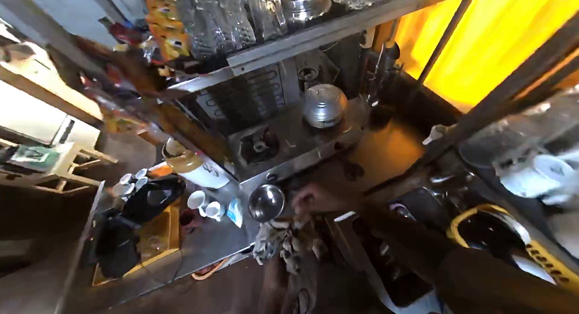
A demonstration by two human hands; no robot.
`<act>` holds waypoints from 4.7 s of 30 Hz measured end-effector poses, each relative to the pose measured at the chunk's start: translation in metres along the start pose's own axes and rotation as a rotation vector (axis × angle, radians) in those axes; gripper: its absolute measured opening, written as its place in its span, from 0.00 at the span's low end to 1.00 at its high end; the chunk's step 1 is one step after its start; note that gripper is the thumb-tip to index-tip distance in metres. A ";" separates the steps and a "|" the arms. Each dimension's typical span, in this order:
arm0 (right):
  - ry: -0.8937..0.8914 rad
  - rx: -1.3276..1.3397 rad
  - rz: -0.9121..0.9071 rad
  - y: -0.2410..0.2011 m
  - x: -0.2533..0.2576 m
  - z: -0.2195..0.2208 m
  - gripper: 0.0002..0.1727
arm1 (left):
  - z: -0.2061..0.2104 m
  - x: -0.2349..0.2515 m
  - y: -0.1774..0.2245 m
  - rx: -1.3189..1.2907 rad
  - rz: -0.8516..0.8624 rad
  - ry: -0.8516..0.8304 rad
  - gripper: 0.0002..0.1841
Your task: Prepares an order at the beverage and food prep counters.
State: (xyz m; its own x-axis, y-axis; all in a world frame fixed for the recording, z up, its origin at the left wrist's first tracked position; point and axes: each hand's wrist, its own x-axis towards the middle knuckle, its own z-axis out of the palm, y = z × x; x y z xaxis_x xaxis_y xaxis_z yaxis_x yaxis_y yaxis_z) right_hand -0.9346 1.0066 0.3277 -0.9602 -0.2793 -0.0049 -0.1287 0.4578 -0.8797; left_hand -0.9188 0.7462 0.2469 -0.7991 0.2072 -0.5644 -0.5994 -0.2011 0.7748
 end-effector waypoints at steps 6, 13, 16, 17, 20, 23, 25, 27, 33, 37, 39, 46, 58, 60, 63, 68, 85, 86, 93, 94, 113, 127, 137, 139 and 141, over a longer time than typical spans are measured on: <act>0.779 -0.595 0.321 0.133 0.117 -0.247 0.24 | 0.041 0.024 0.076 0.325 -0.034 0.200 0.16; 0.493 -0.760 0.334 0.182 0.173 -0.323 0.19 | 0.025 0.067 0.049 0.406 0.011 0.228 0.13; 0.504 -0.739 0.037 0.139 0.191 -0.299 0.14 | 0.032 0.072 0.052 0.366 -0.025 0.255 0.13; 0.467 -0.701 -0.003 0.118 0.200 -0.282 0.13 | 0.025 0.074 0.042 0.344 0.003 0.230 0.15; 0.293 -0.586 0.009 0.084 0.241 -0.230 0.13 | 0.030 0.075 0.036 0.444 0.023 0.197 0.17; 0.174 -0.501 0.079 0.092 0.282 -0.189 0.10 | 0.030 0.075 0.045 0.625 0.018 0.137 0.21; 0.151 -0.505 0.122 0.109 0.300 -0.167 0.11 | 0.028 0.073 0.051 0.694 0.066 0.085 0.19; 0.131 -0.572 0.173 0.128 0.308 -0.150 0.16 | 0.023 0.072 0.052 0.677 0.097 0.036 0.21; 0.208 -0.468 0.114 0.165 0.297 -0.140 0.20 | 0.088 0.039 0.118 0.789 -0.162 0.150 0.21; 0.596 -0.765 0.161 0.166 0.250 -0.185 0.32 | 0.083 0.039 0.117 0.709 -0.117 0.144 0.21; 0.689 -0.796 0.335 0.177 0.218 -0.225 0.39 | 0.081 0.039 0.114 0.651 -0.109 0.135 0.20; 0.668 -0.859 0.642 0.250 0.180 -0.275 0.52 | 0.025 0.077 0.045 0.637 0.021 0.041 0.22; 0.745 -0.651 0.581 0.180 0.162 -0.286 0.49 | 0.018 0.087 0.043 0.597 0.032 0.091 0.23; 0.806 -0.642 0.475 0.128 0.140 -0.285 0.32 | 0.024 0.087 0.048 0.554 0.038 0.053 0.25; 0.735 -0.408 0.202 0.089 0.119 -0.243 0.14 | 0.036 0.092 0.072 0.443 -0.031 -0.099 0.37; 0.535 -0.018 0.140 0.126 0.102 -0.124 0.08 | 0.064 0.123 0.098 0.358 -0.071 -0.281 0.44; 0.145 0.527 0.395 0.141 -0.006 -0.099 0.11 | 0.154 0.163 0.162 0.644 0.031 -0.663 0.37; 0.273 0.626 0.400 0.138 -0.014 -0.109 0.09 | 0.165 0.176 0.176 0.838 0.052 -0.692 0.34; 1.196 0.210 0.418 0.178 -0.052 -0.187 0.18 | 0.216 0.283 0.198 1.422 0.173 -0.706 0.22; 1.183 0.228 0.385 0.197 -0.053 -0.197 0.20 | 0.224 0.294 0.195 1.356 0.191 -0.665 0.22; 0.843 0.006 0.504 0.249 0.095 -0.330 0.27 | 0.390 0.347 0.169 1.395 0.391 -0.189 0.21; 1.012 0.069 0.545 0.198 0.108 -0.323 0.29 | 0.397 0.313 0.176 1.182 0.443 -0.203 0.18; 0.727 0.303 0.423 0.060 0.120 -0.184 0.30 | 0.209 0.148 0.188 0.222 0.368 -0.090 0.20; 0.658 0.339 0.349 0.029 0.128 -0.140 0.26 | 0.160 0.107 0.186 0.116 0.361 -0.012 0.21; 0.456 0.453 0.136 0.022 0.138 -0.103 0.25 | 0.113 0.071 0.180 -0.039 0.411 0.083 0.22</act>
State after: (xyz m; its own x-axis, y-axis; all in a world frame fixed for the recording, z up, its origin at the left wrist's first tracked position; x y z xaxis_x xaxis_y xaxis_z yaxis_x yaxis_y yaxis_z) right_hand -1.0950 1.0650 0.3563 -0.9822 0.1873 -0.0158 0.0228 0.0354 -0.9991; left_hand -1.0777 0.8328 0.3785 -0.9722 0.0245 -0.2329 -0.2300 -0.2875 0.9297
